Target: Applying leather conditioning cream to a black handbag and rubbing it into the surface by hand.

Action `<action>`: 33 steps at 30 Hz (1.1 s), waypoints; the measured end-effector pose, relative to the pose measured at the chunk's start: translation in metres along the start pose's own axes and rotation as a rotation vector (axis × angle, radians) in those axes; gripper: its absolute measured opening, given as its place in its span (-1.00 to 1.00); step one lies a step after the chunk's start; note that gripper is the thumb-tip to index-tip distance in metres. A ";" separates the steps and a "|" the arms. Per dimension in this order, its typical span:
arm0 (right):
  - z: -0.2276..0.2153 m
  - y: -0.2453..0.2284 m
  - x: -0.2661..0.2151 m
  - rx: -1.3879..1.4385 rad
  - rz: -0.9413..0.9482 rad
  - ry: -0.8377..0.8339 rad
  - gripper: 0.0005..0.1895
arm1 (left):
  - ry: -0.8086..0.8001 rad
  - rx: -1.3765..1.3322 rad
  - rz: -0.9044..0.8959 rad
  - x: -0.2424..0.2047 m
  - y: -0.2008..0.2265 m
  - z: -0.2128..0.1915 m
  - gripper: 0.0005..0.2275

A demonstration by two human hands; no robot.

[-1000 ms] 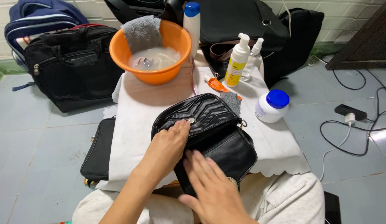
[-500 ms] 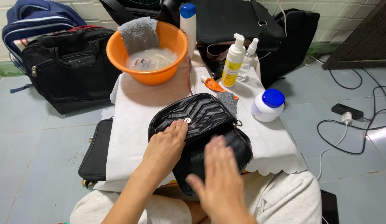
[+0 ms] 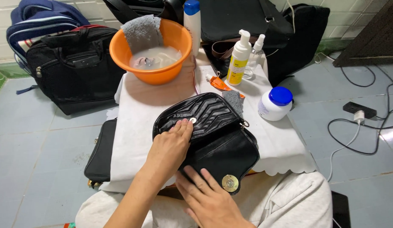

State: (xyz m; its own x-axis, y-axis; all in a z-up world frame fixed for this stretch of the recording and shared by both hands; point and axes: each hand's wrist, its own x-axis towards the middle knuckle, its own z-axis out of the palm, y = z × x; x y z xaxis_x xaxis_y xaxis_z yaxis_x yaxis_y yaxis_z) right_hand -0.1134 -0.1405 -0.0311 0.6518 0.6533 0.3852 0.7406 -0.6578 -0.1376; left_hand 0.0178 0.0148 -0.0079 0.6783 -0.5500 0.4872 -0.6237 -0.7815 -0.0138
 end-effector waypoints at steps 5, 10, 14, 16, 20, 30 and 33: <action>0.006 0.019 -0.033 -0.111 -0.055 -0.015 -0.35 | -0.009 0.018 0.006 -0.001 -0.003 0.001 -0.57; -0.017 0.057 -0.072 -0.366 0.036 0.005 -0.25 | -0.026 -0.010 0.009 0.001 -0.002 -0.007 -0.56; -0.048 0.061 -0.049 -0.262 0.235 0.055 -0.19 | -0.070 -0.011 0.011 0.002 -0.002 -0.007 -0.51; -0.055 0.059 -0.027 -0.168 0.298 0.070 -0.17 | -0.071 -0.015 0.006 0.003 -0.001 -0.008 -0.51; -0.018 0.052 0.008 -0.291 0.440 0.116 -0.14 | -0.069 0.018 0.008 0.001 0.001 -0.006 -0.49; 0.008 0.003 0.003 -0.110 0.381 0.243 -0.17 | -0.001 -0.019 -0.062 -0.006 0.016 -0.002 -0.35; -0.023 0.029 0.015 -0.221 0.337 0.202 -0.13 | -0.015 -0.091 -0.049 -0.009 0.017 -0.006 -0.35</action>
State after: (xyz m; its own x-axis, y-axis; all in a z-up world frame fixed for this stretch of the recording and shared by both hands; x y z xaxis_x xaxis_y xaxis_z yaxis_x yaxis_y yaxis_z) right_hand -0.0856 -0.1586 -0.0082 0.7892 0.3171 0.5259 0.4257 -0.8997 -0.0964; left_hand -0.0016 0.0079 -0.0078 0.7139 -0.5169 0.4724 -0.6221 -0.7779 0.0890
